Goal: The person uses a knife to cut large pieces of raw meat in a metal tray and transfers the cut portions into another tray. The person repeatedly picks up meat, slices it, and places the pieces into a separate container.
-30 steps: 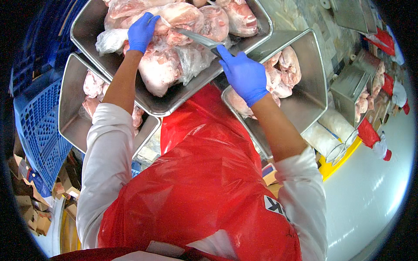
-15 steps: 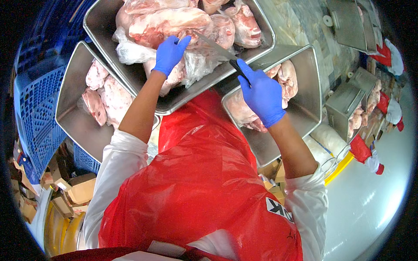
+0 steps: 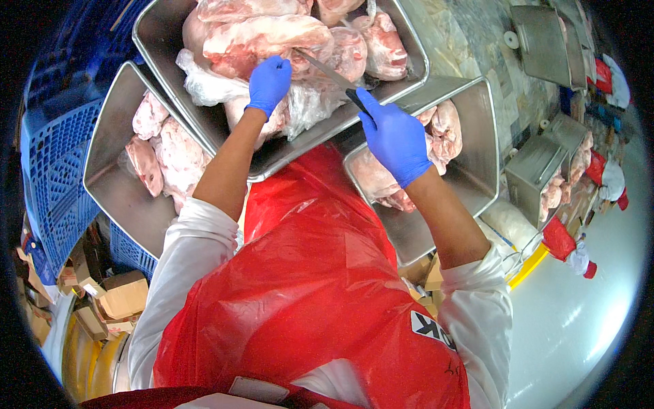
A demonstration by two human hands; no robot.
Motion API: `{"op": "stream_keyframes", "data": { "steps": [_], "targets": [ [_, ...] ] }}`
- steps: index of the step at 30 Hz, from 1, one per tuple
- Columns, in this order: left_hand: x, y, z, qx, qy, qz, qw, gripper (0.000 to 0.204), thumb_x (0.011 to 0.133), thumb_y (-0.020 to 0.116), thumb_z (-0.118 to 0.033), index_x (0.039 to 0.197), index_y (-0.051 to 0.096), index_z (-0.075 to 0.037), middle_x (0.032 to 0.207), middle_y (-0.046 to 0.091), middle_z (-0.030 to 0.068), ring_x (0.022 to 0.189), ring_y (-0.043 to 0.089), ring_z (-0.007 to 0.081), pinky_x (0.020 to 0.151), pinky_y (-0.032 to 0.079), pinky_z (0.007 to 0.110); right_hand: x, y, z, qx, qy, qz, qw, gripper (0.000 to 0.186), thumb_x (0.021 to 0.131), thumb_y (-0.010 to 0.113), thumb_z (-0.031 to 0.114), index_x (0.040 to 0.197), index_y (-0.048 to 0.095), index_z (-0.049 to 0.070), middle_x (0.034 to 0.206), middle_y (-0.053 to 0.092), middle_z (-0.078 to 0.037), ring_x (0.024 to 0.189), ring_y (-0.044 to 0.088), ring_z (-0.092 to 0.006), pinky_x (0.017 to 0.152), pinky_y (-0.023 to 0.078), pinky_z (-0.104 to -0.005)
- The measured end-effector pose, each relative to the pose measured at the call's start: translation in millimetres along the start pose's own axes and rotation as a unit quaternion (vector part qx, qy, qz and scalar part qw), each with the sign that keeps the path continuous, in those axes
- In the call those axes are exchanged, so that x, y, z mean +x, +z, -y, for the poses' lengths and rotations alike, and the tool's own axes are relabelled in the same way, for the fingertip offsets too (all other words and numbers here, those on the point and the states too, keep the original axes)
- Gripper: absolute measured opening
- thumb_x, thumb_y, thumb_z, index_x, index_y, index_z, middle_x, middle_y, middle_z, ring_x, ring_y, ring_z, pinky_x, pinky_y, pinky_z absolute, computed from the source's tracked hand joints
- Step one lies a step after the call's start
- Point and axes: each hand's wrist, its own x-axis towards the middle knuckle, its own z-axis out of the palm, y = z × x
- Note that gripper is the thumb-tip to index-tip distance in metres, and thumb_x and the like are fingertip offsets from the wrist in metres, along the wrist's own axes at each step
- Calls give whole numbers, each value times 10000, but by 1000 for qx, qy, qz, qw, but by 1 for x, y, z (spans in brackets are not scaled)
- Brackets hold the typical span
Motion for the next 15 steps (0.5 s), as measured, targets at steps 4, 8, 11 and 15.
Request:
{"op": "stream_keyframes", "data": {
  "steps": [4, 8, 11, 15],
  "targets": [
    [-5, 2, -6, 10, -20, -31, 999, 317, 966, 564, -338, 906, 686, -52, 884, 702, 275, 851, 693, 465, 781, 542, 559, 1, -1, 8, -3, 38, 27, 999, 486, 989, 646, 242, 1469, 576, 265, 913, 693, -205, 794, 683, -391, 687, 547, -492],
    [-7, 4, -6, -10, -10, -46, 999, 305, 964, 567, -324, 889, 672, -48, 851, 699, 270, 824, 689, 471, 757, 541, 561, 0, 3, 15, -56, 21, 11, 998, 479, 995, 638, 245, 1469, 578, 279, 864, 662, -177, 727, 669, -370, 632, 540, -473],
    [-8, 2, -9, -23, -24, -40, 999, 311, 967, 571, -332, 889, 669, -47, 878, 700, 265, 835, 685, 468, 758, 538, 551, 11, -8, 25, -114, -33, 19, 993, 444, 976, 596, 190, 1420, 595, 205, 807, 639, -175, 650, 678, -351, 538, 537, -480],
    [-11, 0, -12, -56, -44, -32, 997, 298, 966, 576, -327, 891, 668, -54, 877, 700, 265, 833, 686, 464, 750, 537, 555, 45, -42, 46, -174, -79, 76, 979, 444, 931, 572, 111, 1374, 610, 127, 817, 654, -176, 654, 687, -353, 556, 552, -472]
  ]
}}
